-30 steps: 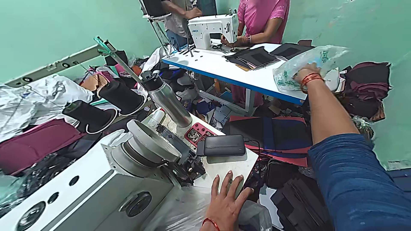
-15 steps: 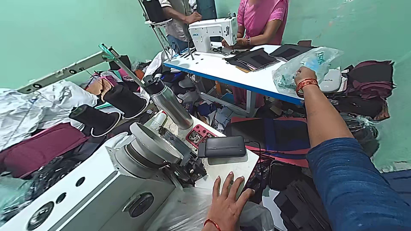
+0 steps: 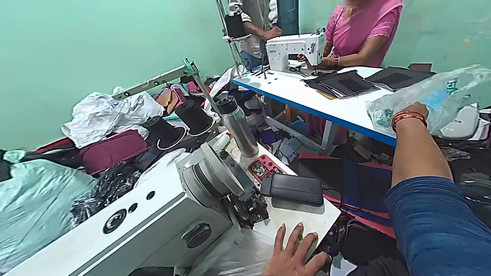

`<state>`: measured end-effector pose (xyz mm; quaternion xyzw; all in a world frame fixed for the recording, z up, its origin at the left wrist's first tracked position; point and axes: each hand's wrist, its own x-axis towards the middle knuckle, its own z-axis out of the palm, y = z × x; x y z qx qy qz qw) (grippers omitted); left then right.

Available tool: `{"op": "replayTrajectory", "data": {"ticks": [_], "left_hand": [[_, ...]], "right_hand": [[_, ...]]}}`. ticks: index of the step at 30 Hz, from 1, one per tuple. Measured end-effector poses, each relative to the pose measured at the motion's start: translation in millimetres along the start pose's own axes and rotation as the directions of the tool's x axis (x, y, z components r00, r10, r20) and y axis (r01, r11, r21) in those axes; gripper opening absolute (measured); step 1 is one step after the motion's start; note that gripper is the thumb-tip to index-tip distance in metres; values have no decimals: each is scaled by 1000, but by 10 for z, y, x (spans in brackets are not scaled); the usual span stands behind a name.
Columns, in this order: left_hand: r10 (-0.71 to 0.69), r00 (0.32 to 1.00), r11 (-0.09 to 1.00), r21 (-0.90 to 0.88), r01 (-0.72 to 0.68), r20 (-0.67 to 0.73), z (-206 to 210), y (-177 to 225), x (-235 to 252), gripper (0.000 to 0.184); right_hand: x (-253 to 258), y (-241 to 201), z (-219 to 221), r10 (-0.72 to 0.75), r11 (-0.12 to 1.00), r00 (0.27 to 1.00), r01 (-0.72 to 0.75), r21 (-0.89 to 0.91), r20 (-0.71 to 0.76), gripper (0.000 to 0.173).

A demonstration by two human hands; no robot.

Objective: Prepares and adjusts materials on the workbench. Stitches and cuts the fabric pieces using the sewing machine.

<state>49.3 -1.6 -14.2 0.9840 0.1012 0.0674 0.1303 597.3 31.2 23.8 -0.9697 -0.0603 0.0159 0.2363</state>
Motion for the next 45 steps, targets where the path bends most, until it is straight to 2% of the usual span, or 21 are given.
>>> {"op": "replayTrajectory", "data": {"ticks": [2, 4, 9, 14, 17, 19, 21, 23, 25, 26, 27, 29, 30, 31, 34, 37, 39, 42, 45], "left_hand": [[-5, 1000, 1000, -17, 5, 17, -10, -2, -1, 65], [-10, 1000, 999, -36, 11, 27, -23, 0, 8, 64], [-12, 1000, 998, -64, 14, 24, -26, 16, 18, 67], [-15, 995, 994, -104, 26, 103, -72, 14, 32, 69], [-18, 988, 992, -118, 36, 152, -101, 12, 63, 69], [-25, 980, 990, -132, 52, 199, -124, 12, 78, 73], [-28, 966, 990, -129, 63, 257, -154, 11, 96, 78], [-40, 950, 988, -130, 84, 311, -191, 14, 104, 86], [-53, 944, 988, -118, 96, 327, -209, 27, 110, 89], [-56, 943, 990, -107, 96, 329, -212, 36, 110, 90], [-63, 937, 990, -94, 101, 343, -216, 44, 119, 93], [-74, 929, 992, -71, 107, 363, -227, 59, 133, 97], [-87, 917, 993, -39, 111, 388, -242, 65, 136, 98], [-97, 911, 994, -12, 111, 400, -254, 68, 144, 97], [-109, 905, 994, 41, 101, 412, -255, 75, 151, 95], [-110, 919, 994, 68, 91, 378, -230, 86, 138, 91], [-86, 942, 996, 59, 70, 324, -228, 88, 127, 84], [11, 982, 999, -52, -1, 188, -259, 104, -31, 62], [175, 985, 978, -113, -174, -2, -313, 288, -356, 44]], "right_hand": [[224, -83, 114, 95, 993, 991, -88, -74, 92, 70], [288, -66, 131, 80, 994, 991, -71, -85, 106, 77], [-188, 54, 13, -34, 969, 993, 61, 240, -114, 54], [-221, 179, -177, -77, 964, 993, 96, 250, -88, 31], [-289, 166, -274, -153, 986, 988, 155, 60, -35, 29], [-422, 113, -341, -149, 989, 987, 150, 10, -59, 30], [-543, 69, -439, -148, 986, 982, 156, 60, -120, 31], [-565, 127, -477, -154, 952, 960, 208, 225, -236, 33], [-669, 247, -519, -43, 838, 931, 231, 495, -362, 37], [-747, 315, -524, 36, 711, 924, 245, 659, -382, 38], [-851, 370, -527, 102, 537, 928, 252, 805, -358, 39], [-1187, 427, -561, 162, 205, 956, 209, 956, -243, 29], [-1390, 451, -582, 152, 92, 972, 165, 982, -177, 23], [-1615, 471, -632, 113, 25, 986, 123, 992, -125, 20], [-2391, 571, -831, -46, -50, 998, 47, 998, -49, 15], [-3212, 582, -1054, -96, -170, 992, -102, 980, 86, 11], [-3713, 573, -1193, -165, -210, 972, -202, 956, 169, 14], [-4362, 657, -1278, -300, -172, 925, -292, 941, 232, 23], [-4789, 784, -1193, -435, -63, 865, -307, 950, 250, 27]]}}
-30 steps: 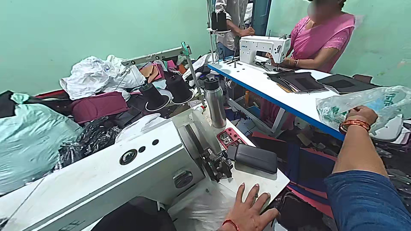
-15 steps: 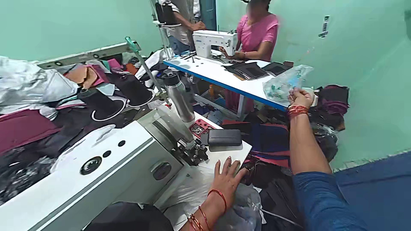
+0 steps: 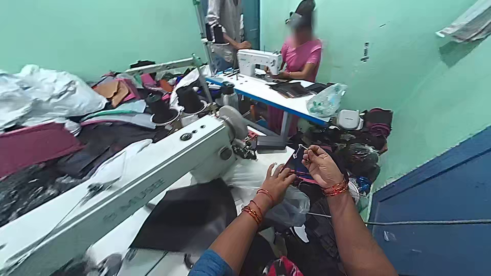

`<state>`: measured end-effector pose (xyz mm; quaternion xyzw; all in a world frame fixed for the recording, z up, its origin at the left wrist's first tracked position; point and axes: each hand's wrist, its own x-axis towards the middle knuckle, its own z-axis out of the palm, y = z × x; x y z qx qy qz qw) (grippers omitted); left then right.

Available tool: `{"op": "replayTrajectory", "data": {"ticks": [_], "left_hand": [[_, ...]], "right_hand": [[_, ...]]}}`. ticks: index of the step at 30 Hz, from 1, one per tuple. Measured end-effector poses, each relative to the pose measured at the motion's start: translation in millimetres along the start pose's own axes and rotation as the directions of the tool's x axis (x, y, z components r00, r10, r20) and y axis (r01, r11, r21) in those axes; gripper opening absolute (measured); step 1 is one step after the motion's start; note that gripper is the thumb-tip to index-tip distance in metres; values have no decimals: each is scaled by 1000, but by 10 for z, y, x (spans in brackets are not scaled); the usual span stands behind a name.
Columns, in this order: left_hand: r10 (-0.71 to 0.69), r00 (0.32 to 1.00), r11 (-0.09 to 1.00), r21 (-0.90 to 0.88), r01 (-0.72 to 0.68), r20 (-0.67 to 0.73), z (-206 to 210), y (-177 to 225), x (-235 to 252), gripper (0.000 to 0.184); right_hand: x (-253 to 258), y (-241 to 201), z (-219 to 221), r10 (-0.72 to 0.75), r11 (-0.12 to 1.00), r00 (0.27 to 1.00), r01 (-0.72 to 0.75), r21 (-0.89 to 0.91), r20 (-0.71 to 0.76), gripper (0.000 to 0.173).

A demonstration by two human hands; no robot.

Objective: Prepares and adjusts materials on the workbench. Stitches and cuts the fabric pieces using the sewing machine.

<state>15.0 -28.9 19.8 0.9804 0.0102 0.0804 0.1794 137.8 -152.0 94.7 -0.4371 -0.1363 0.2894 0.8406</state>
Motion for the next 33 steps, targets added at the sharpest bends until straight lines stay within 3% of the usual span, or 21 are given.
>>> {"op": "replayTrajectory", "data": {"ticks": [3, 6, 8, 10, 12, 14, 16, 18, 20, 23, 24, 26, 29, 31, 33], "left_hand": [[100, 995, 991, -94, -97, 19, -60, 412, -524, 31], [100, 995, 972, -214, -100, -11, -39, 650, -1282, 23], [4, 998, 961, -276, -20, -59, -39, 680, -1878, 22], [-184, 977, 938, -316, 143, -107, -84, 651, -2478, 21], [-394, 885, 896, -319, 310, -247, -102, 625, -3002, 19], [-571, 734, 820, -309, 482, -369, -146, 633, -3332, 20], [-633, 616, 766, -266, 586, -468, -216, 605, -3448, 20], [-658, 548, 722, -226, 654, -517, -347, 477, -3426, 25], [-762, 420, 604, -307, 736, -492, -594, 221, -3349, 45], [-929, 122, 331, -641, 693, -349, -858, -401, -3231, 82], [-964, 82, 247, -730, 637, -255, -905, -579, -3180, 88], [-980, 135, 195, -811, 552, -143, -926, -796, -3081, 87], [-922, 283, 377, -786, 490, -265, -916, -724, -2985, 52], [-829, 253, 559, -739, 377, -498, -915, -459, -2986, 31], [-673, 158, 735, -628, 254, -723, -893, -150, -3099, 27]], "right_hand": [[-280, 320, 60, 86, 986, 983, -61, -152, 164, 25], [-508, 579, 234, 134, 959, 950, -52, -277, 283, 19], [-643, 719, 377, 159, 947, 923, -43, -319, 349, 18], [-747, 840, 526, 190, 939, 890, -40, -343, 415, 17], [-849, 946, 674, 230, 927, 851, -43, -373, 473, 17], [-944, 1034, 815, 278, 911, 813, -53, -409, 512, 16], [-1029, 1113, 948, 313, 893, 790, -57, -446, 527, 16], [-1082, 1188, 1067, 342, 877, 782, -65, -476, 522, 15], [-1088, 1245, 1166, 369, 868, 771, -87, -488, 520, 15], [-1098, 1274, 1265, 407, 855, 765, -126, -504, 499, 17], [-1100, 1273, 1285, 412, 850, 766, -128, -511, 493, 17], [-1106, 1269, 1301, 418, 839, 770, -124, -530, 482, 17], [-1098, 1244, 1279, 415, 820, 787, -107, -562, 456, 18], [-1074, 1204, 1259, 382, 822, 798, -63, -566, 466, 17], [-1048, 1143, 1271, 329, 829, 811, -2, -560, 483, 17]]}}
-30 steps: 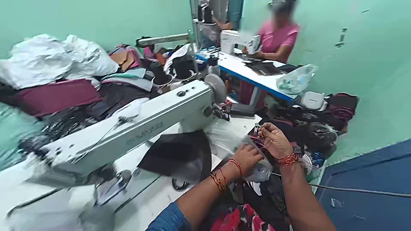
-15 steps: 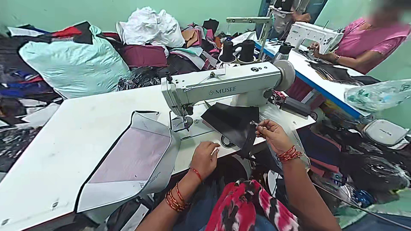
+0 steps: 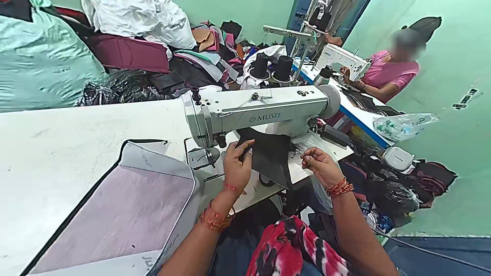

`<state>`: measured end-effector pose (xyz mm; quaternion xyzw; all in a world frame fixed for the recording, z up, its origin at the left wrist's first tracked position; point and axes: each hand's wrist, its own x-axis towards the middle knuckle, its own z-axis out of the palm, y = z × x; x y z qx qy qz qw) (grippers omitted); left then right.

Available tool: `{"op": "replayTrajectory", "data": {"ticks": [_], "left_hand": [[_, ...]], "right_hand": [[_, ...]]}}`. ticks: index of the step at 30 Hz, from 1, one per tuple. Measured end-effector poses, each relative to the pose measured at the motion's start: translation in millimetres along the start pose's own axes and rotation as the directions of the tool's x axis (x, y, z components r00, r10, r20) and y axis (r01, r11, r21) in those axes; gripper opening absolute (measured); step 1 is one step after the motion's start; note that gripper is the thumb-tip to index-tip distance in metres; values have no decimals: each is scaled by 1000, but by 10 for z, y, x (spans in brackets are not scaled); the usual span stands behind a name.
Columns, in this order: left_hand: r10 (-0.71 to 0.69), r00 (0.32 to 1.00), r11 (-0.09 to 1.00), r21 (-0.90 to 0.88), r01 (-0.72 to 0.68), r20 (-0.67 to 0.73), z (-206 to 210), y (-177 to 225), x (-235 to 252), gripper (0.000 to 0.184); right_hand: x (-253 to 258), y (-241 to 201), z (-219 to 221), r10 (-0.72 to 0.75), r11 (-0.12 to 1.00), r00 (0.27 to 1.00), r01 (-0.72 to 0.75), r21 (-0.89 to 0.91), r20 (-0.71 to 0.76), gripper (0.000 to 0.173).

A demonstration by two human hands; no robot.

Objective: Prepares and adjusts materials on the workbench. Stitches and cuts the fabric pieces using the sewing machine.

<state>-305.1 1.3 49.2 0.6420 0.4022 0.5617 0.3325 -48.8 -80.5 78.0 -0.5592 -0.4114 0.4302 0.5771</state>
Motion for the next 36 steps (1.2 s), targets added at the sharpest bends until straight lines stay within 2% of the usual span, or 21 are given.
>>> {"op": "replayTrajectory", "data": {"ticks": [2, 5, 9, 14, 17, 19, 23, 27, 30, 32, 34, 36], "left_hand": [[84, 989, 996, 8, -84, -123, -257, 97, -270, 29], [67, 973, 987, 161, -31, -222, -708, 3, -705, 37], [91, 932, 905, 419, 70, -351, -1187, -253, -1129, 41], [-40, 873, 774, 538, 334, -485, -1768, -307, -1217, 46], [-90, 861, 758, 527, 386, -501, -2081, -350, -1228, 48], [-109, 851, 755, 514, 407, -514, -2144, -327, -1231, 48], [-180, 861, 752, 498, 432, -476, -2030, -271, -1280, 50], [-119, 897, 716, 590, 374, -425, -1947, -222, -1352, 57], [84, 936, 553, 797, 242, -342, -1945, -161, -1347, 53], [165, 937, 493, 849, 193, -309, -1918, -85, -1271, 47], [200, 951, 523, 846, 100, -236, -1863, -68, -1173, 40], [180, 983, 586, 808, -67, -49, -1807, -144, -1058, 35]], "right_hand": [[8, -27, -13, -37, 999, 999, 36, -37, -24, 18], [102, 57, 12, -49, 993, 998, 45, -106, -33, 15], [249, 339, 186, 72, 949, 997, -73, -306, -15, 10], [311, 402, 368, 185, 783, 981, -187, -593, -65, 34], [288, 396, 302, 129, 744, 992, -108, -659, -17, 38], [282, 405, 214, 106, 774, 994, -66, -629, 26, 37], [190, 425, 157, 69, 869, 998, -56, -491, 8, 29], [118, 398, 419, 6, 855, 992, 59, -516, 124, 27], [71, 417, 738, -52, 798, 970, 184, -574, 239, 28], [60, 475, 950, -83, 760, 945, 265, -594, 316, 27], [26, 510, 1145, -83, 728, 922, 316, -608, 379, 26], [-19, 525, 1309, -101, 690, 892, 381, -615, 440, 25]]}}
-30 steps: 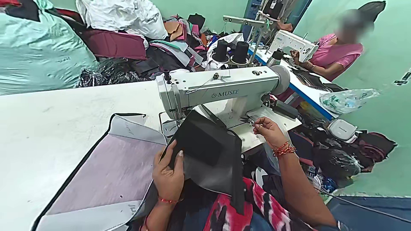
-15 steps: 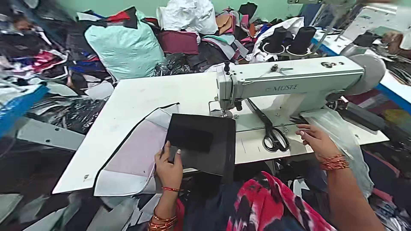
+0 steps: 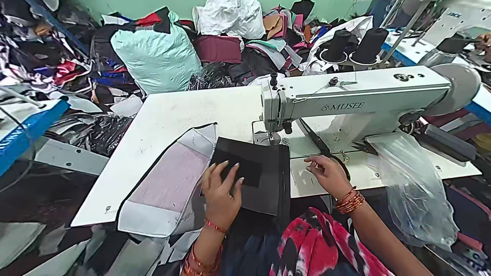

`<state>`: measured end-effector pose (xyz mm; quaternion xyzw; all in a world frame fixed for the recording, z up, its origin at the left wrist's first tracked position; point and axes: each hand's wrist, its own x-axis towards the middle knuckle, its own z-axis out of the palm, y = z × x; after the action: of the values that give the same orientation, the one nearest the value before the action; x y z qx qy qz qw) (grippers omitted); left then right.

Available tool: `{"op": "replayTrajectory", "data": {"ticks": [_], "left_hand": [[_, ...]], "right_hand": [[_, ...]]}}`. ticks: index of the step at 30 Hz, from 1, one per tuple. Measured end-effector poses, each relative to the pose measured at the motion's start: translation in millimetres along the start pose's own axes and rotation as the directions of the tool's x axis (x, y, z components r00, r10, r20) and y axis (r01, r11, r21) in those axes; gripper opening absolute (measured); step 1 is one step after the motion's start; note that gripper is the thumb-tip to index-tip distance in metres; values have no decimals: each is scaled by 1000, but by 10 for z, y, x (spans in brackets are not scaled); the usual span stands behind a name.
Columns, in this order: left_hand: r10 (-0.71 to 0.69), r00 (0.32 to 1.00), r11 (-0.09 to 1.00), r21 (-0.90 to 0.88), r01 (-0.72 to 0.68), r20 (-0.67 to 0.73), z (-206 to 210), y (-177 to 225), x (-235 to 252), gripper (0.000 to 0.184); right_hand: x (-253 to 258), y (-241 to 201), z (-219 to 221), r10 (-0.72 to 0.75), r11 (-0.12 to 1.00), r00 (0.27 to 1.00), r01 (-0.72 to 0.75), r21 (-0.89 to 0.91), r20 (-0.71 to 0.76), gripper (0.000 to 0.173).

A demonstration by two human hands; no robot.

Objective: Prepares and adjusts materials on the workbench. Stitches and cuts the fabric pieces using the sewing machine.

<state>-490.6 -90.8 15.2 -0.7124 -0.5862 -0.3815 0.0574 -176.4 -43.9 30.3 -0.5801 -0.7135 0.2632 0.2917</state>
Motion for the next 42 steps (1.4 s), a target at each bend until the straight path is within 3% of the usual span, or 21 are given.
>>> {"op": "replayTrajectory", "data": {"ticks": [1, 3, 5, 6, 10, 18, 23, 32, 38, 42], "left_hand": [[88, 989, 995, -48, -83, 119, 74, -30, 55, 35], [193, 900, 981, -95, -168, 392, 244, -74, 123, 40], [139, 795, 990, -61, -127, 590, 397, -64, 145, 48], [97, 777, 994, -24, -105, 622, 463, -51, 155, 51], [-4, 789, 997, 65, -45, 614, 577, 47, 214, 52], [-27, 799, 993, 109, -48, 601, 589, 103, 136, 52], [-136, 672, 989, 138, 51, 728, 458, 254, 206, 55], [-217, 549, 976, 166, 142, 807, 247, 421, 300, 57], [-254, 647, 951, 63, 303, 719, 573, 534, 881, 44], [-308, 647, 911, 19, 413, 698, 956, 533, 1111, 50]], "right_hand": [[6, -45, 55, -33, 999, 999, 33, -25, 25, 26], [-37, -105, 155, -78, 994, 993, 84, -70, 87, 26], [-110, -125, 240, -126, 987, 985, 136, -80, 120, 26], [-134, -123, 267, -145, 985, 982, 155, -76, 121, 27], [-199, -41, 213, -131, 987, 986, 139, -77, 99, 25], [-444, 83, 109, -125, 988, 991, 129, -81, 52, 24], [-506, -75, 125, -111, 987, 983, 127, -100, 147, 30], [-516, -127, 307, -101, 973, 957, 152, -174, 272, 36], [-541, -183, 341, -71, 969, 960, 131, -211, 269, 35], [-553, -218, 353, -49, 965, 960, 117, -235, 276, 35]]}}
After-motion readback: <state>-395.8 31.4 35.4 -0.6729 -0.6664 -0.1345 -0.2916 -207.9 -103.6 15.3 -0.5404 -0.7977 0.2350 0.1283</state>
